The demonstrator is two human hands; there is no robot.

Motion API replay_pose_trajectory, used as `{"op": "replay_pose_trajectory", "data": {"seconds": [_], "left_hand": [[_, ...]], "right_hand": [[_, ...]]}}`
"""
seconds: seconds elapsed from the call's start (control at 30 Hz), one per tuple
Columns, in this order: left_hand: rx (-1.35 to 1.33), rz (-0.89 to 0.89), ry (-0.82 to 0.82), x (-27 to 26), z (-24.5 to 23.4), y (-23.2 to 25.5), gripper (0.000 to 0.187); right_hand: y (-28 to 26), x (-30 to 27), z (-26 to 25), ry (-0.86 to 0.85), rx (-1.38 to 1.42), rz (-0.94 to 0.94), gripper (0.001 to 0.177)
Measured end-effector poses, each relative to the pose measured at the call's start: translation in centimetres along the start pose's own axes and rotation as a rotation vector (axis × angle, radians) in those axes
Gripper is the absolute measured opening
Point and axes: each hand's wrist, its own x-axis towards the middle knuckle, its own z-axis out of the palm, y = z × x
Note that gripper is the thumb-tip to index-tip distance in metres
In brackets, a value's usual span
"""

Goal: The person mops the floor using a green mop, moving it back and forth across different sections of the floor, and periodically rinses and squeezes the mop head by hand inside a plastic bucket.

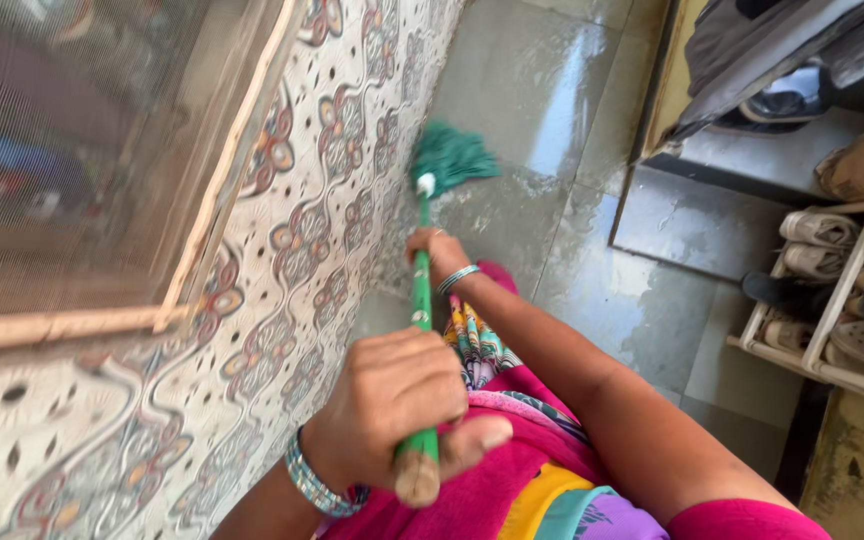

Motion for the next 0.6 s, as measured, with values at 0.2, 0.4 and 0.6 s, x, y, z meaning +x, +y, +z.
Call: {"op": "replay_pose_trajectory", "data": {"seconds": [0.2,0.4,0.6], "left_hand": [[0.061,0.034,0.039,-4.0,0.0,6.1,0.038],[0.082,0.013,0.001,-6.5,6.5,8.6,0.029],[0.088,0.046,-0.023,-8.1,15.8,9.2,0.026]], "right_hand": [[-5.6,-5.6,1.8,-0.304,-0.151,-0.065,0.012],[-3.2,-11.9,-3.3,-0.243,-0.335,-0.001,0.014],[3.8,-20.8,-9.6,-0.067,-0.457,0.216,0.017]]}}
